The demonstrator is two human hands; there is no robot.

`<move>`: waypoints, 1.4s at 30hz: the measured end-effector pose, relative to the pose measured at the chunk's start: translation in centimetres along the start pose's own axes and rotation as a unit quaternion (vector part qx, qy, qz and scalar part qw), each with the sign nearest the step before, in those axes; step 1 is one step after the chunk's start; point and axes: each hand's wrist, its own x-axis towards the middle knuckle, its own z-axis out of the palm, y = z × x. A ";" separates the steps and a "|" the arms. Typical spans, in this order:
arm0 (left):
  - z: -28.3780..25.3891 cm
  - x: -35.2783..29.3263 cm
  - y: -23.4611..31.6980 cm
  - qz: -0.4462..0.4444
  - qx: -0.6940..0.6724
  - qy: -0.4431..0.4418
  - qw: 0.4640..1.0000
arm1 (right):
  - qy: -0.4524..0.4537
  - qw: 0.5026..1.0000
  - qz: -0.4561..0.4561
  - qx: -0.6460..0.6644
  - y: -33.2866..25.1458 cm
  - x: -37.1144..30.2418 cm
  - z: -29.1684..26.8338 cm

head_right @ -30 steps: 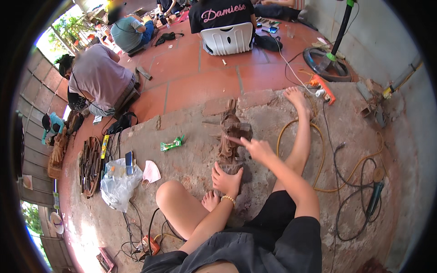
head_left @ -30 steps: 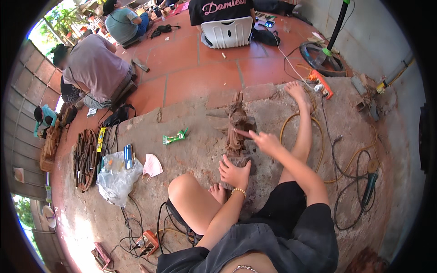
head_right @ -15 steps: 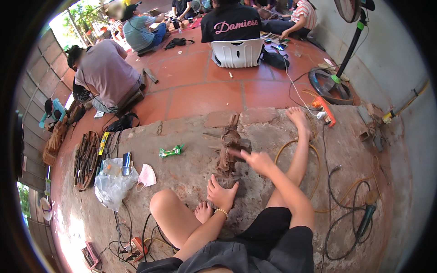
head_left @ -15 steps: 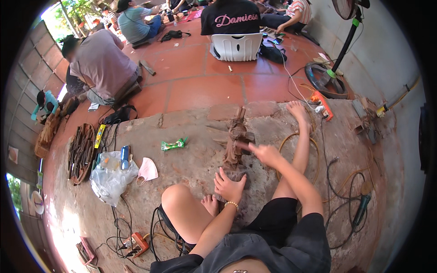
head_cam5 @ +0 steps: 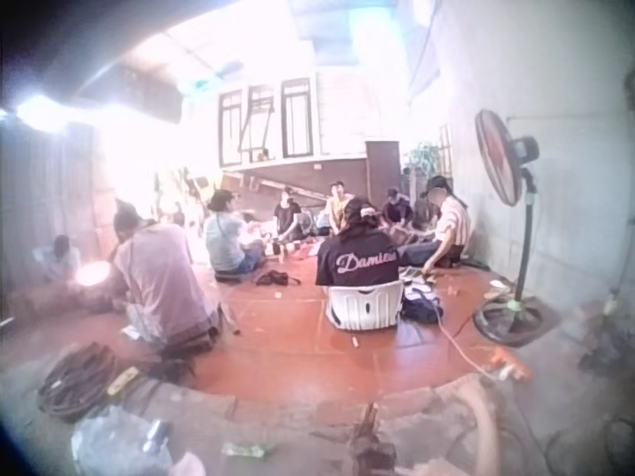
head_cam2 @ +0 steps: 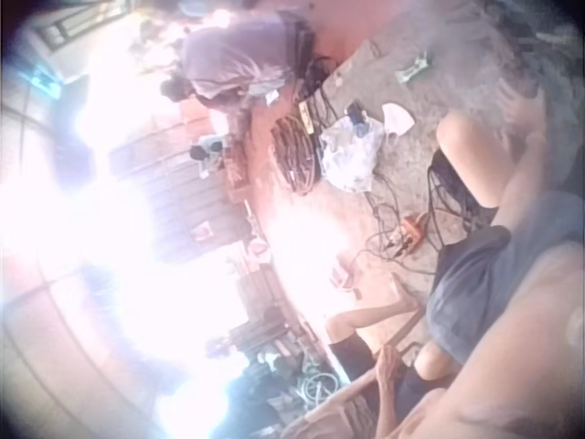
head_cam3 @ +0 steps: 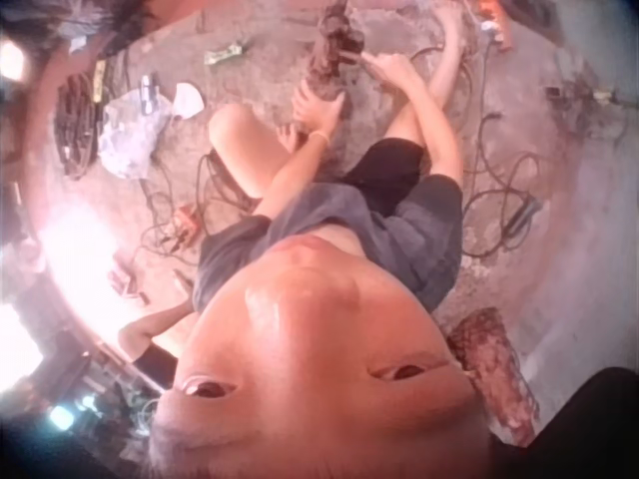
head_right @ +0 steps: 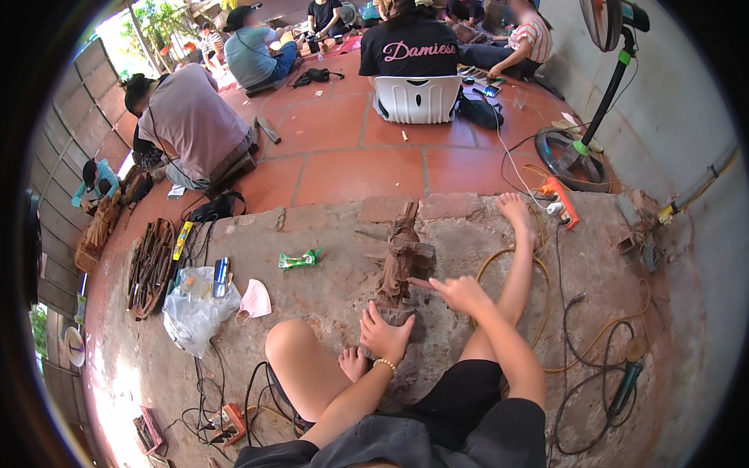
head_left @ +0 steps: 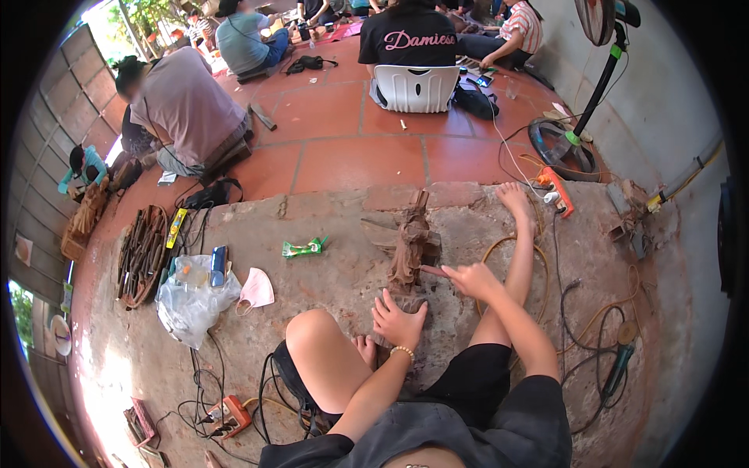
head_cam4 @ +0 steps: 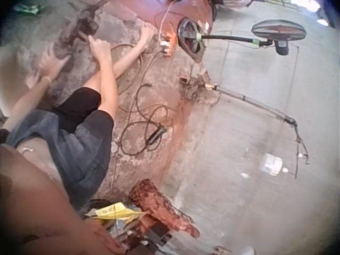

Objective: The person sits on the floor and carves a piece of wood using a small carving tool. They hold the wood with one hand and use the tool to shape and refine its surface, occasionally rotating the piece to work on different sides.

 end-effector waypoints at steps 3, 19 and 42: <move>-0.4 0.1 -0.1 -0.009 0.001 -0.002 1.000 | 0.034 0.990 0.124 0.060 -3.5 -3.7 -0.3; -0.8 0.5 0.7 -0.061 -0.045 -0.047 0.996 | 0.315 0.863 0.357 0.171 -9.7 -10.1 -4.2; -1.4 0.9 -0.4 0.029 0.002 -0.043 0.999 | -0.011 0.999 0.046 -0.003 -8.1 1.8 -14.3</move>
